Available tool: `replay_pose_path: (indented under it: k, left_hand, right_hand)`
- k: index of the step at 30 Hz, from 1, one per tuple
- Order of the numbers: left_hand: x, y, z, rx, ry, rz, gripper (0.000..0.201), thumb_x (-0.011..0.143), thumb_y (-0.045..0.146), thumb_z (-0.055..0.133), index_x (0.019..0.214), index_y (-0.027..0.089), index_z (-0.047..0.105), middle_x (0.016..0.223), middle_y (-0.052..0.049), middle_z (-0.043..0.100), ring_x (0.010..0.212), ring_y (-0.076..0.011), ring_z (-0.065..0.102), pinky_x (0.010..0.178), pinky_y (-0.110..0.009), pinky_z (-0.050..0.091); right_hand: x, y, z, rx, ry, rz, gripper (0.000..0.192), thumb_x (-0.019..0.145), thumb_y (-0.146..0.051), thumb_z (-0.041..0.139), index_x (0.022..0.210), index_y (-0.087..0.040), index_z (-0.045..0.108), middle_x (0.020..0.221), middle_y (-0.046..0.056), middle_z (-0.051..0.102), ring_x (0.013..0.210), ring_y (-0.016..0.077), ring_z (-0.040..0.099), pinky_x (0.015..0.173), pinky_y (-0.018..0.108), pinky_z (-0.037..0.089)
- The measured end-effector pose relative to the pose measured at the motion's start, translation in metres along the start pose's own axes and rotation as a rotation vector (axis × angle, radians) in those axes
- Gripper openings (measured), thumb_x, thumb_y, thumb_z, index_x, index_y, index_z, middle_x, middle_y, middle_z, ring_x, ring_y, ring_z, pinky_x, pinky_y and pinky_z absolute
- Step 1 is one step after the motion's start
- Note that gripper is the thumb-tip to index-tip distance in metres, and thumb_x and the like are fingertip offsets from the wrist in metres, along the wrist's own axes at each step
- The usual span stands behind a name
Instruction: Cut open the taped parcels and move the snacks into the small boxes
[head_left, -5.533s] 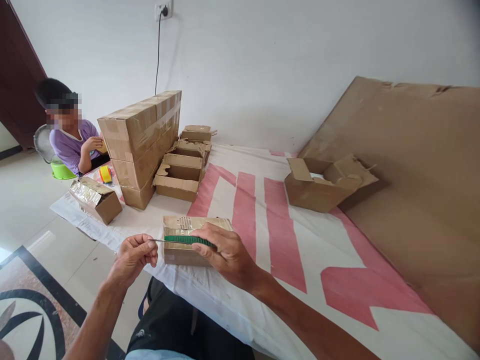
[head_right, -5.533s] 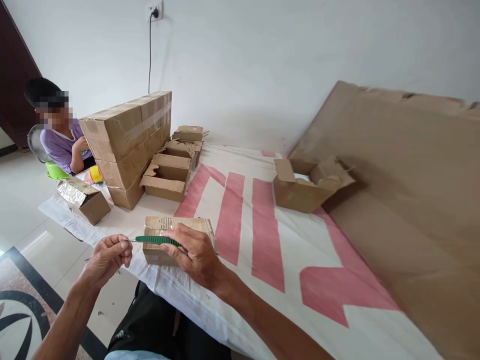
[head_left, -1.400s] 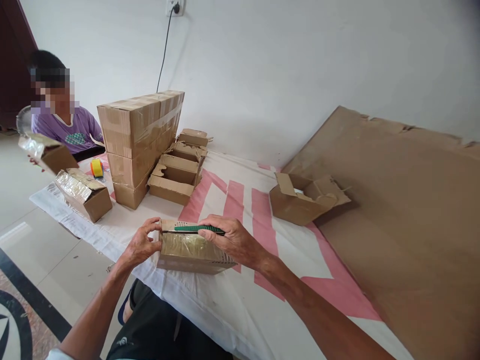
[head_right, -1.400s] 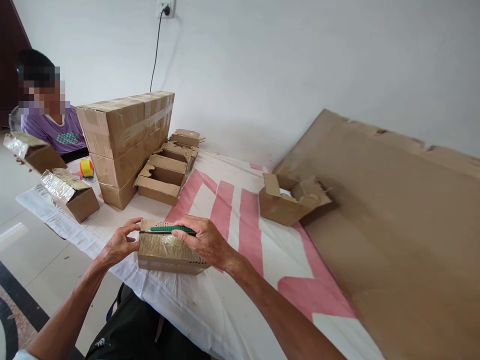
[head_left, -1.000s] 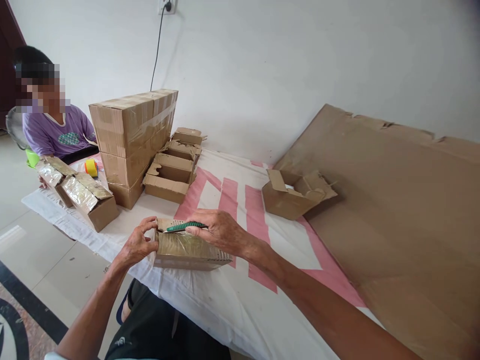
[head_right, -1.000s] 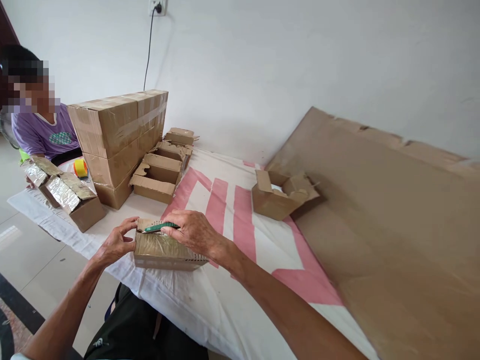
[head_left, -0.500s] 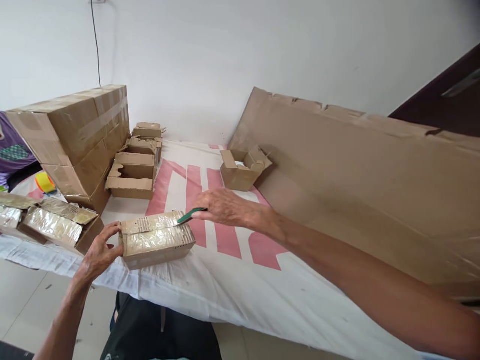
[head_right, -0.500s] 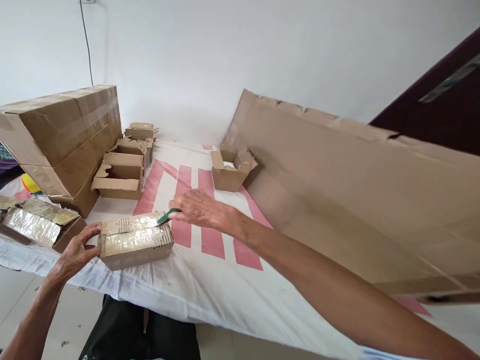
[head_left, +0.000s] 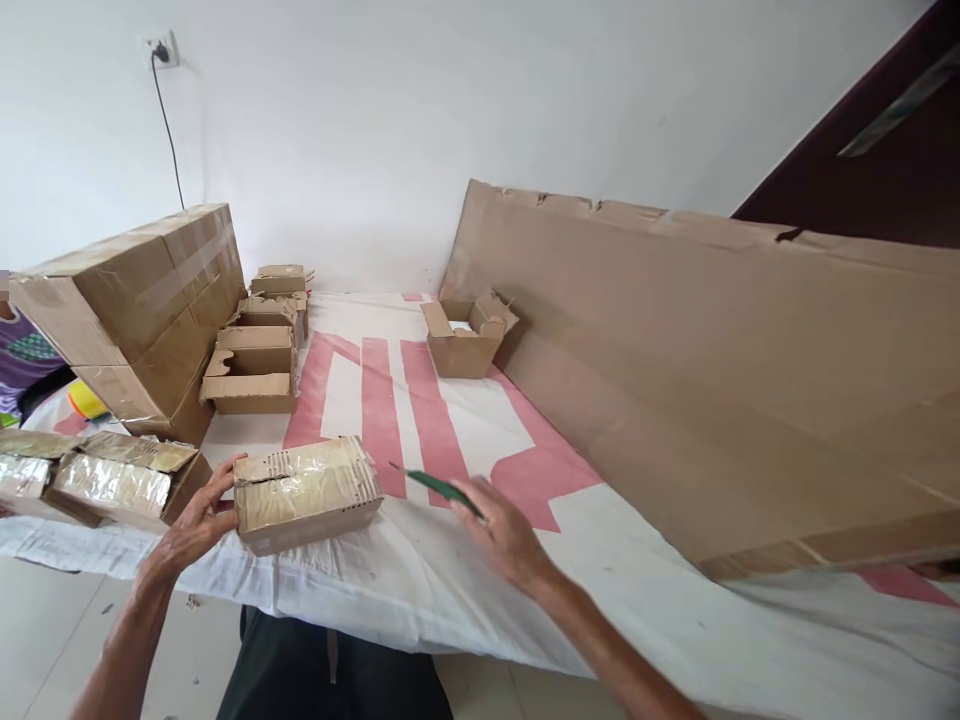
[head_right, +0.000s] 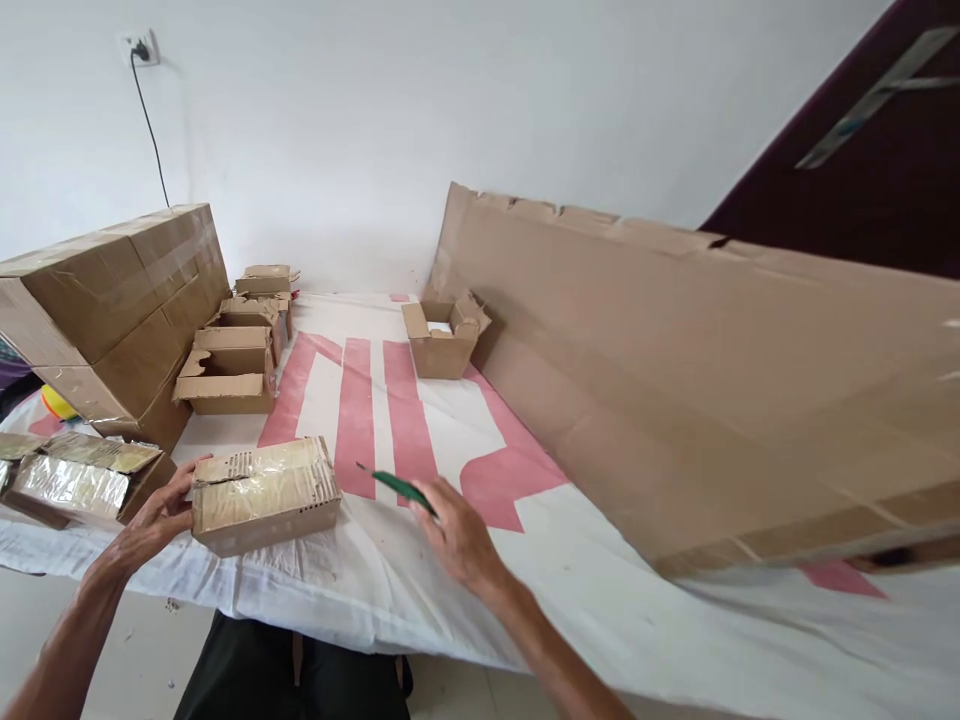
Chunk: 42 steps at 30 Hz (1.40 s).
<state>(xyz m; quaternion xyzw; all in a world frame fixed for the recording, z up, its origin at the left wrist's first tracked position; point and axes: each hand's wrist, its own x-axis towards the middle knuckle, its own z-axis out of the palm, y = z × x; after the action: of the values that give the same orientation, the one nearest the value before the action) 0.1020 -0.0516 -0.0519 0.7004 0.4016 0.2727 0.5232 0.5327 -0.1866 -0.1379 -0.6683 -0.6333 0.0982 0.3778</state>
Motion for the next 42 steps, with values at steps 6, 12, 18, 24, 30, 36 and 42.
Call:
replay_pose_path:
  k: [6,12,18,24,30,36,42]
  left_hand:
    - [0.004,0.004,0.000,-0.022,-0.049,0.010,0.046,0.081,0.029,0.080,0.128,0.030,0.078,0.156,-0.007,0.049,0.145,-0.0326,0.048,0.109,-0.037,0.055]
    - [0.002,0.003,0.010,-0.032,-0.027,-0.015,0.057,0.071,0.012,0.068,0.126,0.026,0.078,0.153,-0.008,0.050,0.142,-0.0338,0.047,0.096,-0.031,0.057]
    - [0.002,0.000,0.017,0.012,0.008,-0.008,0.071,0.061,0.009,0.056,0.127,0.026,0.075,0.154,-0.006,0.048,0.141,-0.0314,0.046,0.094,-0.028,0.056]
    - [0.003,-0.005,0.021,0.049,0.073,0.033,0.051,0.075,0.020,0.062,0.124,0.024,0.074,0.145,-0.008,0.053,0.133,-0.0305,0.052,0.089,-0.030,0.060]
    - [-0.001,-0.015,0.029,0.115,0.101,0.063,0.053,0.075,0.020,0.066,0.127,0.026,0.072,0.141,-0.008,0.055,0.127,-0.0282,0.057,0.089,-0.032,0.061]
    - [-0.005,-0.012,0.031,0.160,0.069,0.077,0.057,0.076,0.014,0.062,0.131,0.027,0.068,0.140,-0.008,0.057,0.124,-0.0276,0.057,0.097,-0.037,0.057]
    - [-0.007,-0.010,0.034,0.200,0.096,0.103,0.057,0.071,0.010,0.059,0.126,0.024,0.068,0.133,-0.007,0.060,0.117,-0.0259,0.060,0.094,-0.036,0.054]
  right_hand:
    - [-0.061,0.044,0.049,-0.141,-0.007,0.021,0.037,0.104,-0.044,0.046,0.128,-0.025,0.067,0.113,0.012,0.073,0.105,0.0312,0.071,0.089,0.048,0.060]
    - [-0.025,-0.004,0.036,-0.001,0.023,-0.029,0.036,0.104,-0.046,0.054,0.130,-0.024,0.064,0.122,0.013,0.069,0.114,0.0298,0.069,0.095,0.046,0.060]
    - [0.014,-0.076,0.047,0.251,-0.076,-0.113,0.044,0.102,-0.044,0.059,0.142,-0.026,0.054,0.131,0.011,0.065,0.119,0.0270,0.067,0.102,0.043,0.059]
    - [0.008,-0.072,0.051,0.115,-0.133,-0.084,0.046,0.104,-0.041,0.053,0.147,-0.026,0.051,0.128,0.013,0.067,0.115,0.0296,0.067,0.098,0.047,0.058]
    - [-0.032,0.011,0.046,-0.323,-0.261,0.036,0.033,0.095,-0.038,0.056,0.123,-0.025,0.068,0.114,0.015,0.070,0.109,0.0357,0.067,0.089,0.049,0.057]
    - [-0.006,-0.010,0.011,-0.049,0.021,0.141,0.032,0.104,-0.042,0.039,0.106,-0.025,0.066,0.082,0.004,0.062,0.074,0.0246,0.063,0.065,0.036,0.054]
    - [0.065,-0.128,-0.021,0.195,-0.406,-0.287,0.031,0.107,-0.041,0.052,0.114,-0.023,0.076,0.097,0.006,0.074,0.085,0.0204,0.069,0.076,0.032,0.056]
